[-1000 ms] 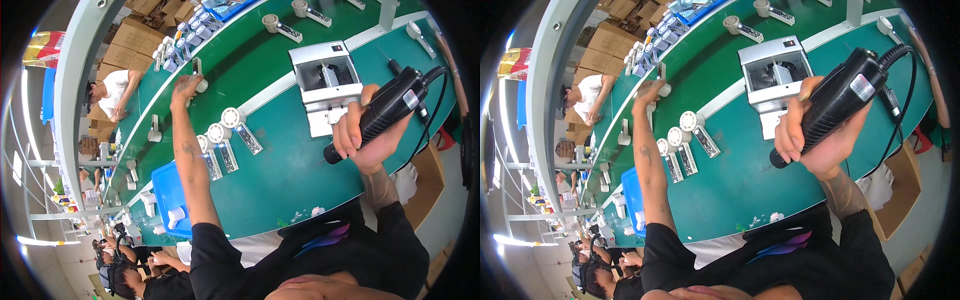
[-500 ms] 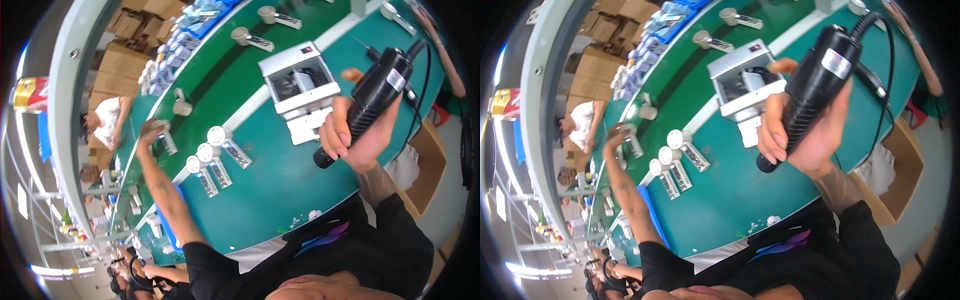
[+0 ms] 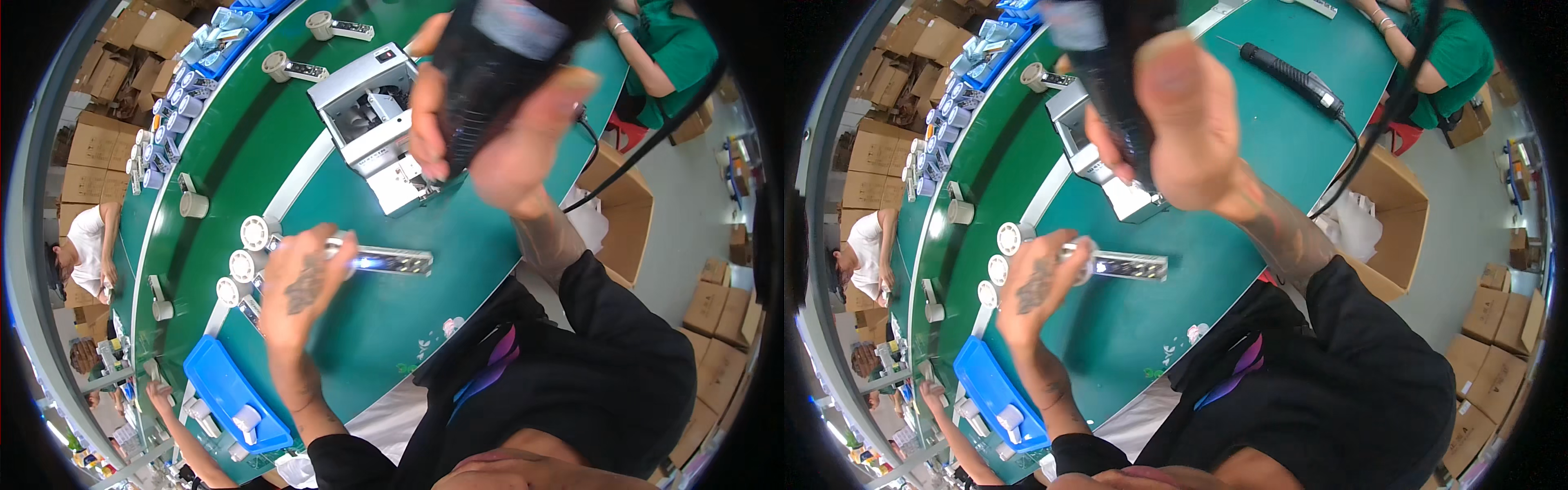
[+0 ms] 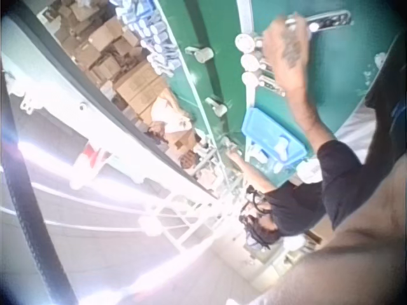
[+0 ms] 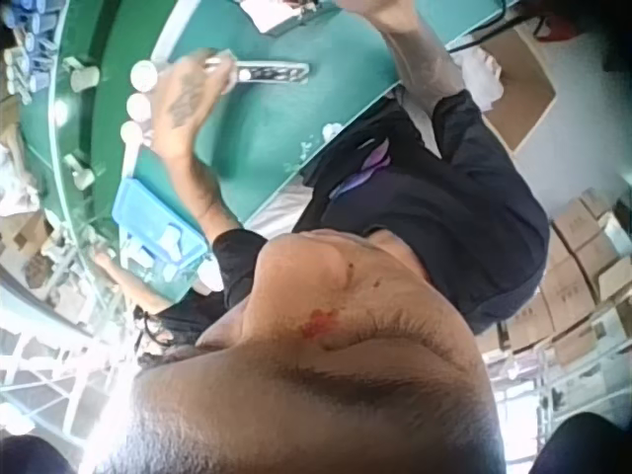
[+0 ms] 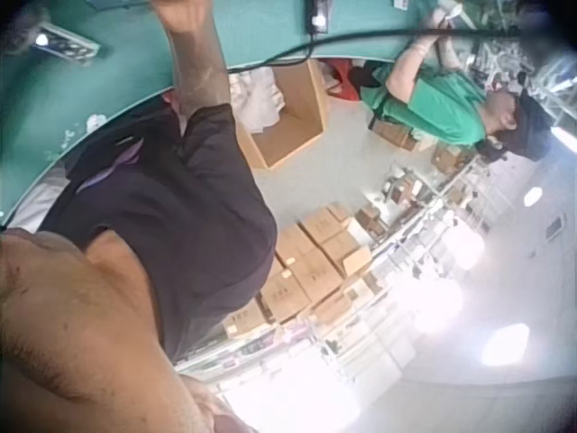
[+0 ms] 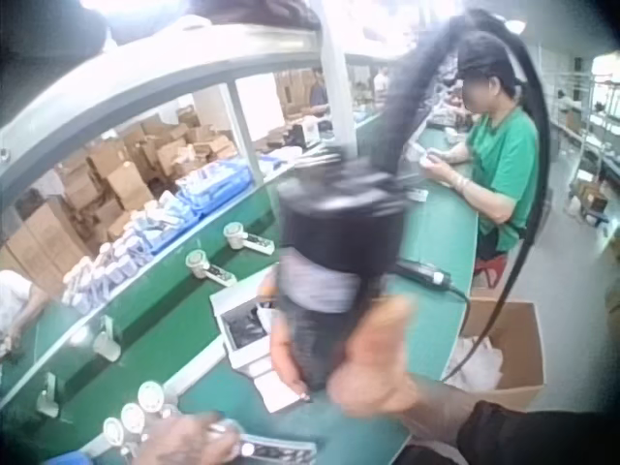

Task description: Fasten small electronic components onto a metal strip using an electric screwdriver on an assembly line.

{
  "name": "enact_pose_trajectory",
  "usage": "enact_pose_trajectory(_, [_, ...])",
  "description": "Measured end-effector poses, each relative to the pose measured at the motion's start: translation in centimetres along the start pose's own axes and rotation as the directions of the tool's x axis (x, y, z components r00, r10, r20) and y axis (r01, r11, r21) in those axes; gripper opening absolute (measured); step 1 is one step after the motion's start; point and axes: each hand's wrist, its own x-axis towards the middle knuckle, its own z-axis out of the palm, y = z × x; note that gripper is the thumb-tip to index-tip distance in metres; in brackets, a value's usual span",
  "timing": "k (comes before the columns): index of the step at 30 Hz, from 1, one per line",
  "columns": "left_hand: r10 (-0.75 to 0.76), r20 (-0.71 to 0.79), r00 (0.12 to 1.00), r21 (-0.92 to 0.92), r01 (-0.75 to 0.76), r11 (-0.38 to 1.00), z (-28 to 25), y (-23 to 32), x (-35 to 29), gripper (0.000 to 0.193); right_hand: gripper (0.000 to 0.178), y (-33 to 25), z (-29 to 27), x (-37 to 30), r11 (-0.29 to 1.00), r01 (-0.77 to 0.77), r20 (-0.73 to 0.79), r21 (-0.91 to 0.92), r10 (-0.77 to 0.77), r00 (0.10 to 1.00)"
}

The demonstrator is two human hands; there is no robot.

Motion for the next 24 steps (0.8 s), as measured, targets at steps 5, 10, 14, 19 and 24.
enact_pose_trajectory(5, [-0.048, 0.016, 0.999, -0.095, 0.049, 0.994, 3.9, 0.8, 0.8, 0.040, 0.092, 2.1, -0.3, 0.2, 0.980, -0.035, 0.084, -0.198, 0.053, 0.995])
enact_pose_trajectory(10, [0.029, -0.131, 0.991, 0.012, -0.028, 1.000, 5.6, 0.1, -1.3, 0.032, 0.095, 2.4, 0.4, -1.0, 0.969, -0.122, 0.049, -0.214, 0.135, 0.990])
enact_pose_trajectory(14, [-0.102, -0.150, 0.983, 0.285, 0.142, 0.948, 4.6, 3.1, -1.3, 0.029, 0.109, 1.8, -0.5, -2.4, 0.946, -0.288, 0.028, -0.150, 0.295, 0.955])
enact_pose_trajectory(19, [0.358, -0.160, 0.920, 0.139, -0.338, 0.931, 4.4, 3.2, -0.9, 0.026, 0.108, 1.9, -0.1, -3.7, 0.931, -0.360, 0.044, -0.057, 0.363, 0.931])
enact_pose_trajectory(24, [0.382, 0.002, 0.924, 0.100, -0.380, 0.920, 5.7, 3.1, -0.8, 0.024, 0.105, 2.5, 0.1, -4.2, 0.919, -0.383, 0.072, -0.093, 0.390, 0.918])
